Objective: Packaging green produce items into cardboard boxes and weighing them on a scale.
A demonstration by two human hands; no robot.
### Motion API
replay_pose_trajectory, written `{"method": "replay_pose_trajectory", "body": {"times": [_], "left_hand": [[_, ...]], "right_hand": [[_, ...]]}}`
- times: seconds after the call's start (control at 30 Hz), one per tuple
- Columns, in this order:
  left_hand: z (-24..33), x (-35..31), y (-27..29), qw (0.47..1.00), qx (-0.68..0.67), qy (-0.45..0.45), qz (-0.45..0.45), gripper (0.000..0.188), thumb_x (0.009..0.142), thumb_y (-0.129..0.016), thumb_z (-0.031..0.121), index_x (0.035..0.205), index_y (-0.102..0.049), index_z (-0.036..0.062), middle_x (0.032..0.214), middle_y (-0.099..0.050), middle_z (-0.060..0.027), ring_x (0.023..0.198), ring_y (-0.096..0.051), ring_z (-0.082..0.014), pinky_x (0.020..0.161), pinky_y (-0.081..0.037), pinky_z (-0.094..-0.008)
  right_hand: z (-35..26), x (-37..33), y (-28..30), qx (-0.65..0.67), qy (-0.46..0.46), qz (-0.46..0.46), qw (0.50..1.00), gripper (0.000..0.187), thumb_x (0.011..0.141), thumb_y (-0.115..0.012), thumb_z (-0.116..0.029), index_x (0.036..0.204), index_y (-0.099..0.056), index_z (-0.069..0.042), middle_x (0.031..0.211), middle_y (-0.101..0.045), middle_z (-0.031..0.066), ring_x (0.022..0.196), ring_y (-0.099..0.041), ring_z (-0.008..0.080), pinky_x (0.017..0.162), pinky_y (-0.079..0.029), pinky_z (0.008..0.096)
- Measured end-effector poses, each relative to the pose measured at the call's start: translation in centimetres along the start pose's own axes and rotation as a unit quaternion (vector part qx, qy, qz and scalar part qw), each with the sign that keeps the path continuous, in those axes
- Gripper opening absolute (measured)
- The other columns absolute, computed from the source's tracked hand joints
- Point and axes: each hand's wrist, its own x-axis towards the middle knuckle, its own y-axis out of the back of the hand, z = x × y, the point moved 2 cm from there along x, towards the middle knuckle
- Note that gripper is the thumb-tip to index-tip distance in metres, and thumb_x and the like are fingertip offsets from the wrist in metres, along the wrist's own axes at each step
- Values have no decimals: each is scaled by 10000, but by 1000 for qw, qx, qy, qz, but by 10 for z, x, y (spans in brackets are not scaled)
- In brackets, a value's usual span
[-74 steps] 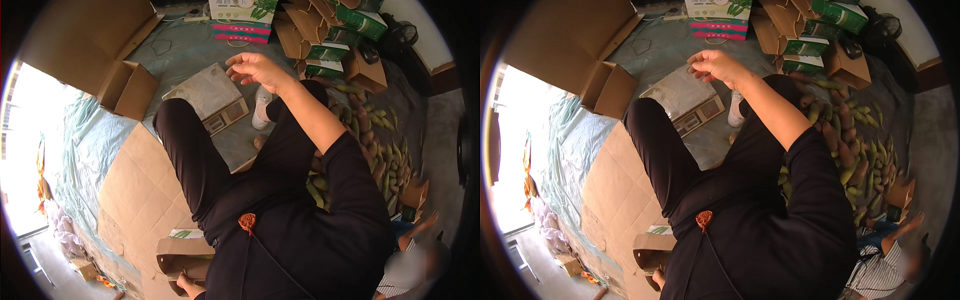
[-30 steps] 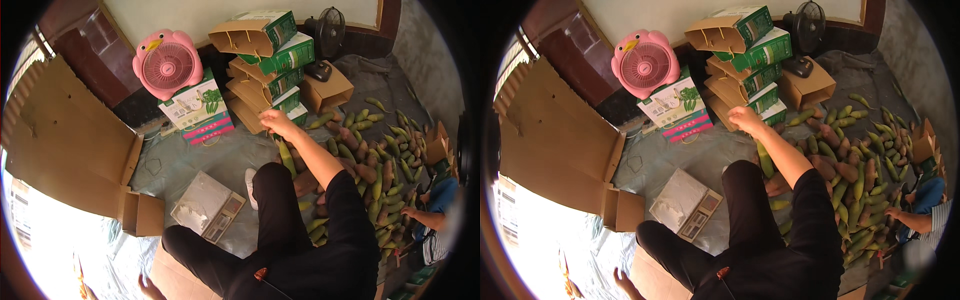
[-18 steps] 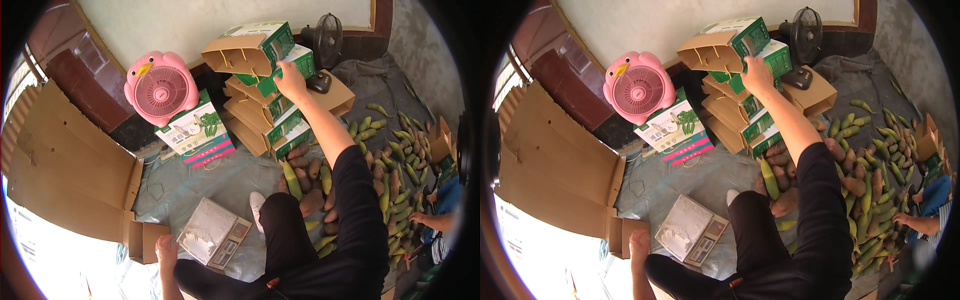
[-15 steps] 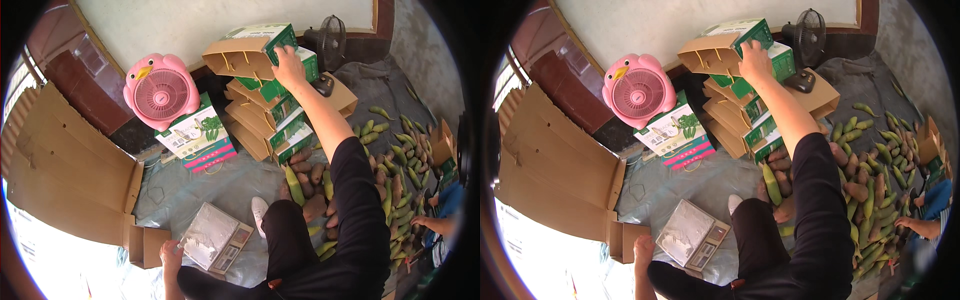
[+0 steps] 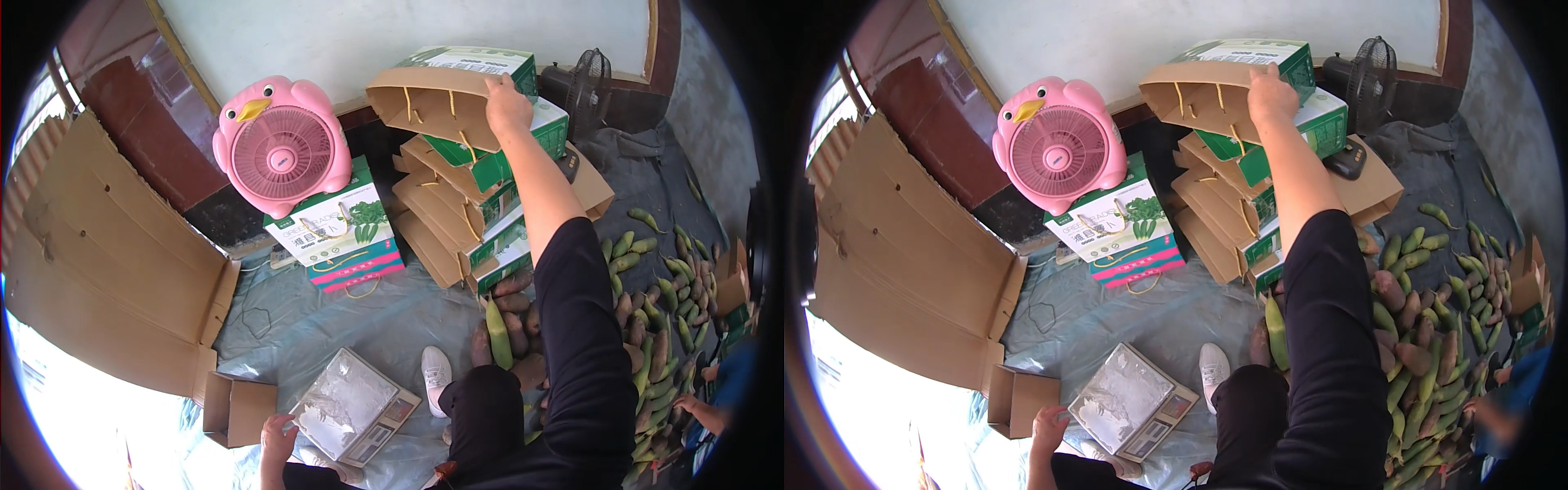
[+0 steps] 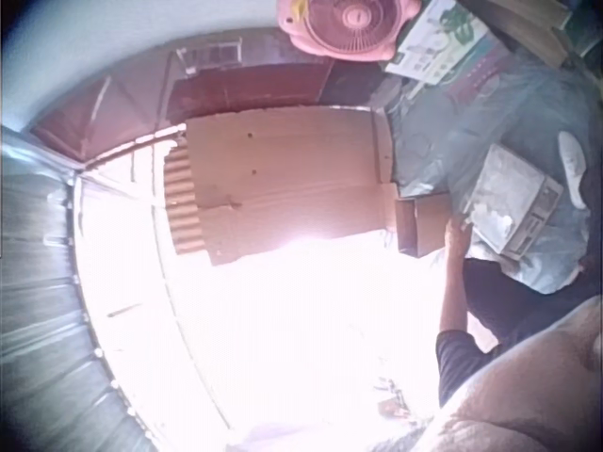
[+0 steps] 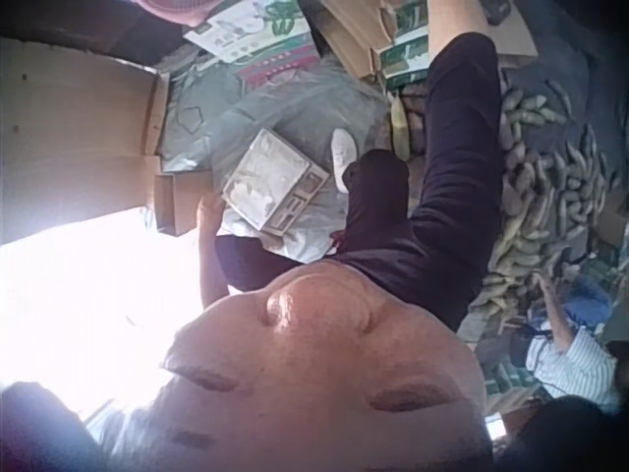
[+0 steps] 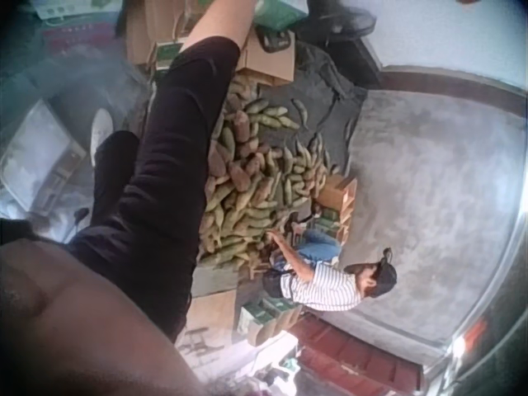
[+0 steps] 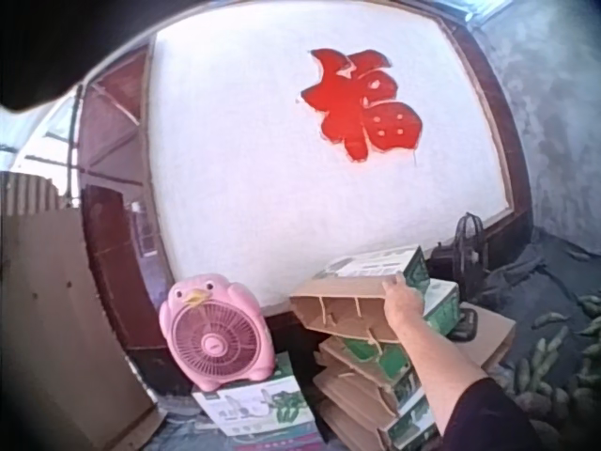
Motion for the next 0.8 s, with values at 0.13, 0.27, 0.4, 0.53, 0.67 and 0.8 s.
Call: {"method": "replay_pose_trajectory", "body": {"times": [0.13,0.27,0.4,0.53,0.67,0.8], "left_hand": [[3,3,3,1000,-10,2,-13,269,703,-689,93,968,-658,56,987,-624,-165,954,-583,-349,837,-460,-399],[12,2,7,1000,-20,-19,-8,270,708,-683,87,975,-652,58,980,-617,-174,935,-587,-355,823,-464,-399],[28,1,16,998,-30,-62,12,266,712,-670,76,976,-645,53,957,-610,-170,921,-583,-358,808,-463,-406],[45,1,22,990,-26,-123,58,280,709,-655,56,986,-626,27,973,-600,-169,917,-575,-356,806,-463,-403],[80,-11,42,979,-18,-166,120,398,701,-650,15,1093,-577,20,1100,-553,-182,1027,-529,-371,877,-437,-411],[129,-33,84,943,29,-230,240,557,676,-664,-9,1210,-512,27,1247,-474,-174,1188,-439,-377,992,-356,-460]], "right_hand": [[22,0,14,32,-34,93,995,336,886,-417,-167,1189,-551,-221,1375,-410,108,987,-615,326,828,-501,429],[47,-1,62,42,-9,159,986,297,898,-441,-246,1163,-576,-242,1302,-501,109,1018,-595,334,865,-475,422],[62,-19,124,101,-43,96,989,309,901,-469,-362,1148,-596,-226,1065,-637,115,1019,-586,327,857,-465,416],[88,-34,165,140,43,93,985,315,892,-498,-349,1140,-604,-185,1029,-643,144,980,-596,340,829,-463,402],[79,-65,201,293,47,27,955,336,887,-539,-294,1140,-592,-79,961,-661,143,897,-623,257,797,-473,350],[45,-105,242,376,108,-74,918,400,920,-540,-279,1196,-530,11,980,-640,70,880,-578,112,788,-457,254]]}}
